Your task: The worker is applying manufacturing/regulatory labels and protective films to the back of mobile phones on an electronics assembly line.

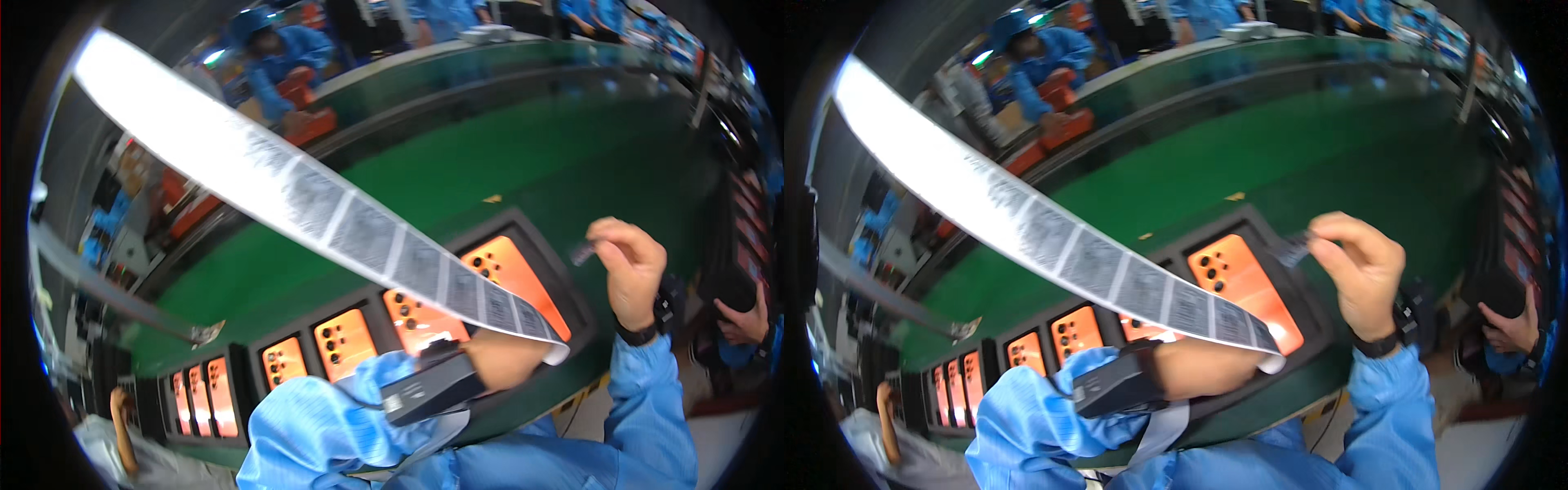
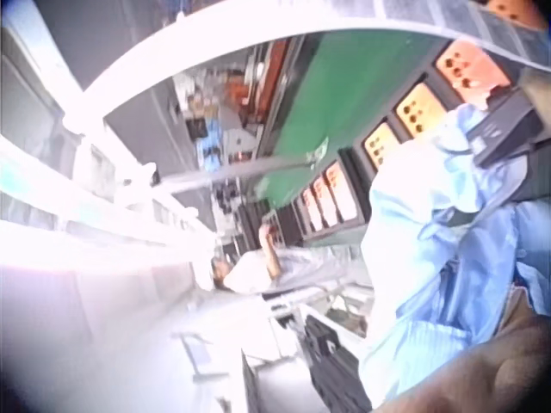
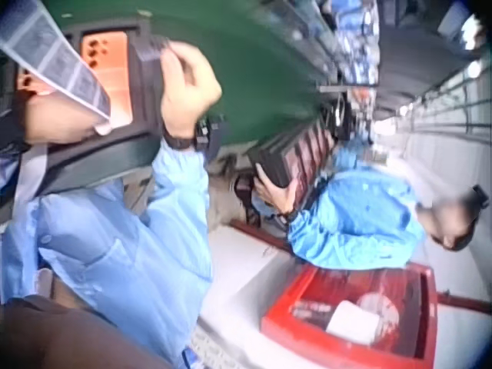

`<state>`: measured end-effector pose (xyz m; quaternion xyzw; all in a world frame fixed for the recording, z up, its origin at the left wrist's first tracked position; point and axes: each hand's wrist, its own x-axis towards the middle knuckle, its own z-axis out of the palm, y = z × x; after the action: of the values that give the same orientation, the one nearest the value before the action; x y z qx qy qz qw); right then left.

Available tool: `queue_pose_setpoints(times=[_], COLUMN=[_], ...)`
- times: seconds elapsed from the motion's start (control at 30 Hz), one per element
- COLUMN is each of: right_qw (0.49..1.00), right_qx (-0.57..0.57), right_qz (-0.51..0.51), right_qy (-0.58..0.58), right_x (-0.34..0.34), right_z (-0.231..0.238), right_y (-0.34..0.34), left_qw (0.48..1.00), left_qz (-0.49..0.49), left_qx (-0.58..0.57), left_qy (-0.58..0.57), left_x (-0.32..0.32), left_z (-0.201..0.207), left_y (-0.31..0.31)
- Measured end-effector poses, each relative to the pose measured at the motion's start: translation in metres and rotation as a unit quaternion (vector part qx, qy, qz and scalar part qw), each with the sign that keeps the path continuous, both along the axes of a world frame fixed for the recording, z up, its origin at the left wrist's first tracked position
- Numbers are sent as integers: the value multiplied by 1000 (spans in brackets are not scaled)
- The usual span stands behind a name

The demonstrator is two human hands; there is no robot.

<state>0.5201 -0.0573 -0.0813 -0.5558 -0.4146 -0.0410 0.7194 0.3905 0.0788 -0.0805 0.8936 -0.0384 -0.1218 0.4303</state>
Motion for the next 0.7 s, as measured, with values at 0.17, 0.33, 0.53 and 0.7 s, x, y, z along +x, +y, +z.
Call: queue_pose_setpoints(times=[0.17,0.33,0.53,0.7], right_qw=[1000,1000,1000,999], right_qx=[14,9,3,0], right_qz=[23,17,18,32], right_qy=[4,1,14,15], right_x=[8,12,19,11], right_z=[-7,-6,-15,-9], right_y=[7,11,12,18], left_qw=[962,960,961,957], left_qz=[-159,-145,-117,-107], left_qx=[208,240,242,259], left_qy=[80,-13,-59,-76], left_x=[15,20,31,24], left_z=[36,0,-19,-25], left_y=[7,-7,-14,-14])
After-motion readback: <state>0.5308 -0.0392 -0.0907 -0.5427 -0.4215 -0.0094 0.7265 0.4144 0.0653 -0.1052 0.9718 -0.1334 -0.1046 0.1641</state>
